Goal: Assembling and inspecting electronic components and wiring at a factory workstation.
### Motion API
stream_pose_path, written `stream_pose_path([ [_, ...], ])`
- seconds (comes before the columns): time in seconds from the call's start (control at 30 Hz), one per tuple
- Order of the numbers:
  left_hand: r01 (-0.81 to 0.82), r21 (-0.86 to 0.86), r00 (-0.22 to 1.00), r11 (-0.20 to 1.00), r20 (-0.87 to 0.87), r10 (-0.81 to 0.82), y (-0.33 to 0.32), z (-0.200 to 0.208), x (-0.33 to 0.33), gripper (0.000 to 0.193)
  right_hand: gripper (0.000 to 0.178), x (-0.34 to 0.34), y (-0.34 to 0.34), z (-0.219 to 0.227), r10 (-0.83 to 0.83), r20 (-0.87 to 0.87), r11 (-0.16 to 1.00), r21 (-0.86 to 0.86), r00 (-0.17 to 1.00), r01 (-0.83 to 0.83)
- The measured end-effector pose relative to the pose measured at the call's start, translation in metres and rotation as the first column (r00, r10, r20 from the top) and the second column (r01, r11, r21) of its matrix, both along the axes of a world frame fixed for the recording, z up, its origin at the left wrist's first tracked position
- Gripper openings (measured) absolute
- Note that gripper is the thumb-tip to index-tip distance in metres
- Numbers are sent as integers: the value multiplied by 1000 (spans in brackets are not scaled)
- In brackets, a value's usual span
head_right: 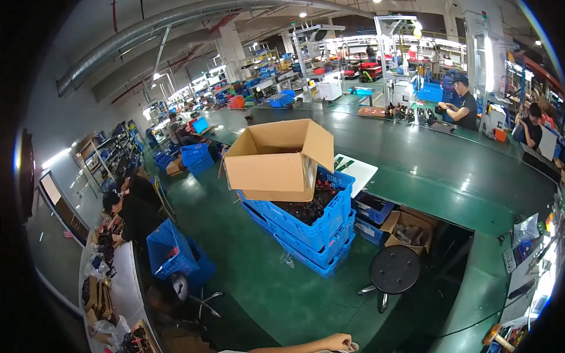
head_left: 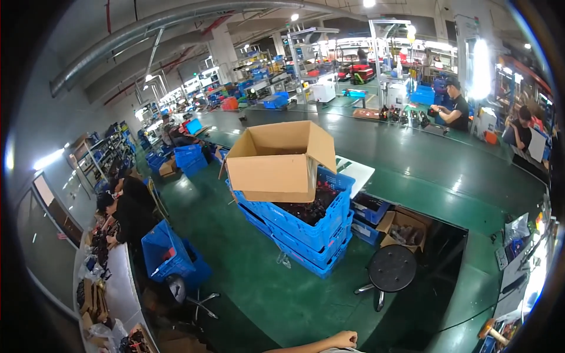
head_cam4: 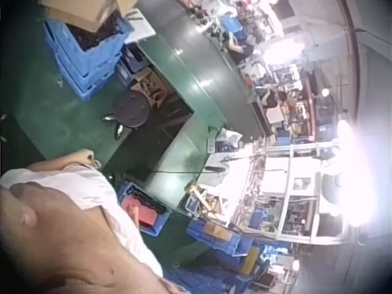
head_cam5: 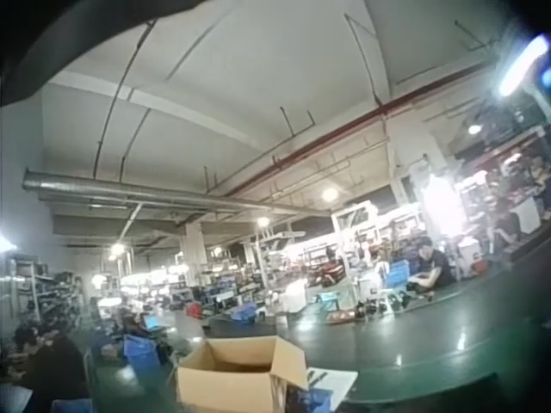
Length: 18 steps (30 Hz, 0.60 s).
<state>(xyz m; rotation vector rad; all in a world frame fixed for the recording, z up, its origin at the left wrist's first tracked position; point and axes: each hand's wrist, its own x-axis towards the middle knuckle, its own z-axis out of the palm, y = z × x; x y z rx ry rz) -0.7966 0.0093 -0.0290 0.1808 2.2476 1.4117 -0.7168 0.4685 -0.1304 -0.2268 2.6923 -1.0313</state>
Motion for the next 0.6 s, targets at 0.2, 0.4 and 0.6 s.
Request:
stream_pose_path([
  [0.2, 64, -51, 988, 997, 145, -56, -1, 83, -19, 24, 16, 5, -16, -5, -31, 55, 997, 65, 998, 28],
  [0.4, 109, 11, 991, 994, 80, -110, 18, 44, -33, 20, 11, 14, -55, -15, -444, 671, 549, -320, 594, 772],
  [0.6, 320, 106, 946, 941, 24, -324, 25, -53, -24, 15, 21, 93, -32, -72, -433, 654, 651, -249, 621, 717],
])
